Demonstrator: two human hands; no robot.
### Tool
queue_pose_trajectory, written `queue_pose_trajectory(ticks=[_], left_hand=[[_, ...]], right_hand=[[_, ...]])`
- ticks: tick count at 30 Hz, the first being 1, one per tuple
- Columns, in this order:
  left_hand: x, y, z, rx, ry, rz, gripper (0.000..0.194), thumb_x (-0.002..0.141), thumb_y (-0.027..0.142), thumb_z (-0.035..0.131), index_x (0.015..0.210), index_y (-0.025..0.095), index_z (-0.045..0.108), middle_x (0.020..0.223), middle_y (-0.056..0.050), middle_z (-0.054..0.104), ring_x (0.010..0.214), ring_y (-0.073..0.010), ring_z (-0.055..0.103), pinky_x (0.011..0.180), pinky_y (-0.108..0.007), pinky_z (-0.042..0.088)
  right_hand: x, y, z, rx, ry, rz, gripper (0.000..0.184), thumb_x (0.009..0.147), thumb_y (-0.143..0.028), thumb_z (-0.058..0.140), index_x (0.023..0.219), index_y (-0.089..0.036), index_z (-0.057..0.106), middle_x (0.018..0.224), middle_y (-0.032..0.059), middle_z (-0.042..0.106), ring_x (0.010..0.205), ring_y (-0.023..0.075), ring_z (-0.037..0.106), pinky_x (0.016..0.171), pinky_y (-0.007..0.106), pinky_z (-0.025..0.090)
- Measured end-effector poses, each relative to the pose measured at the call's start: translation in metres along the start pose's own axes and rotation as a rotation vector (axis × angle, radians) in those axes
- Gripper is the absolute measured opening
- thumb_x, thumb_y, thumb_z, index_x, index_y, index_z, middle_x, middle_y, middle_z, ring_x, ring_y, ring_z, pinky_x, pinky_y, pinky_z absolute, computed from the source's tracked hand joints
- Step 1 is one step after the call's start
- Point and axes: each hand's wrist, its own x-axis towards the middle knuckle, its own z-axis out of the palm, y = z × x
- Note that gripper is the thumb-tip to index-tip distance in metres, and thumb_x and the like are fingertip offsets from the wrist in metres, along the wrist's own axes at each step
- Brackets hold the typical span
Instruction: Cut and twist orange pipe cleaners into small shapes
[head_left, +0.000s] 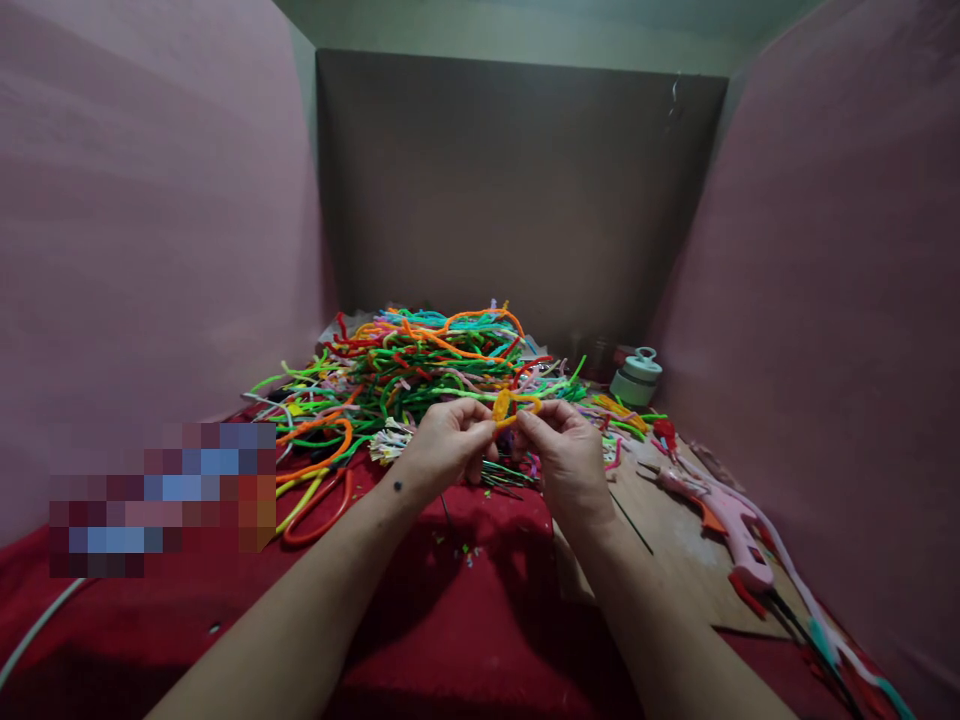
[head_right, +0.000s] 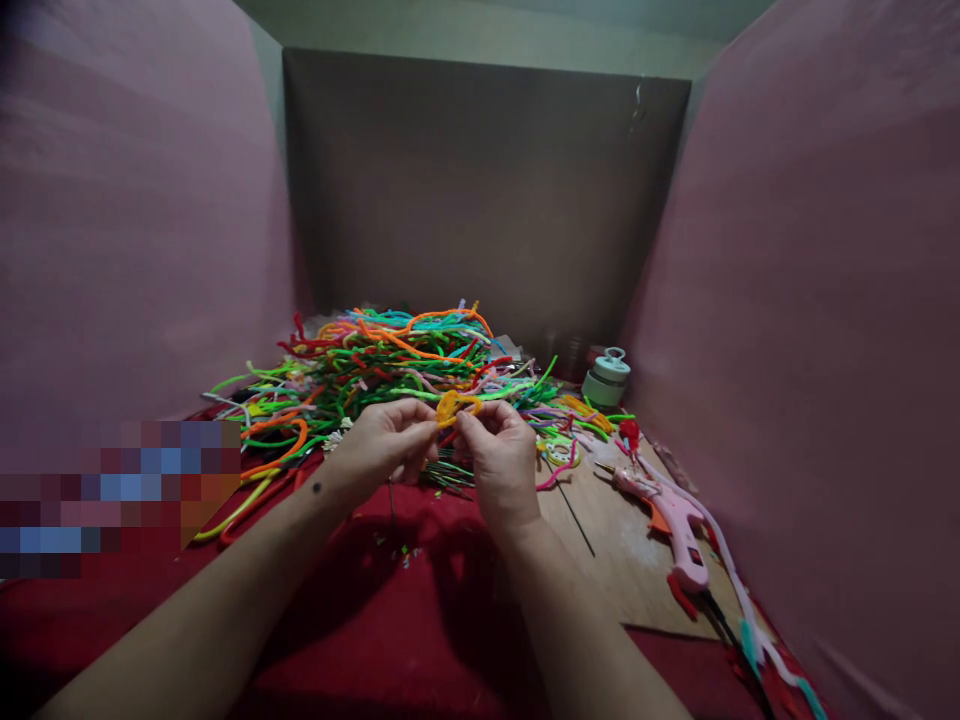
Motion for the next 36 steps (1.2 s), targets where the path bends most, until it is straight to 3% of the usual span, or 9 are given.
queue_pose_trajectory(ticks=[9,13,20,27,36], left_hand=[[0.000,-0.001,0.002,0.007,-0.015,-0.007,0.015,0.074,0.029,0.053,0.072,0.015,0.052,0.052,0.003,0.058,0.030,-0.0052,0.045,0.030,-0.015,0.031],[0.000,0.001,0.003,0.018,-0.004,-0.005,0.014,0.074,0.029,0.053,0.070,0.015,0.052,0.051,0.004,0.057,0.030,-0.0051,0.044,0.030,-0.015,0.032],[0.000,0.000,0.005,0.113,0.077,-0.002,0.014,0.072,0.028,0.054,0.065,0.017,0.049,0.046,0.006,0.054,0.028,-0.0064,0.044,0.028,-0.016,0.032],[-0.001,-0.003,0.009,0.072,0.102,0.027,0.011,0.072,0.027,0.054,0.069,0.016,0.052,0.046,0.006,0.052,0.029,-0.0072,0.044,0.029,-0.017,0.034],[-0.001,0.001,0.010,-0.125,0.044,-0.020,0.012,0.076,0.024,0.050,0.080,0.013,0.054,0.051,0.003,0.057,0.031,-0.0055,0.045,0.032,-0.015,0.030]], right_hand=[[-0.004,-0.002,0.001,-0.377,0.106,-0.234,0.011,0.070,-0.027,0.059,0.068,-0.018,0.052,0.055,-0.0040,0.051,0.049,0.0086,0.045,0.048,0.021,0.036],[-0.006,-0.002,0.002,-0.416,0.114,-0.256,0.011,0.070,-0.026,0.059,0.067,-0.019,0.052,0.056,-0.0037,0.051,0.051,0.0087,0.044,0.051,0.021,0.036],[-0.006,0.001,0.002,-0.424,-0.031,-0.135,0.016,0.071,-0.031,0.058,0.066,-0.016,0.058,0.054,-0.0024,0.054,0.049,0.0091,0.046,0.049,0.021,0.035],[-0.007,0.004,0.002,-0.432,-0.001,-0.113,0.020,0.070,-0.032,0.059,0.061,-0.014,0.059,0.055,-0.0002,0.057,0.050,0.0101,0.048,0.049,0.022,0.037],[0.000,0.004,0.000,0.055,-0.003,0.202,0.023,0.057,-0.032,0.071,0.065,-0.012,0.061,0.054,0.0008,0.061,0.042,0.0096,0.051,0.042,0.022,0.040]])
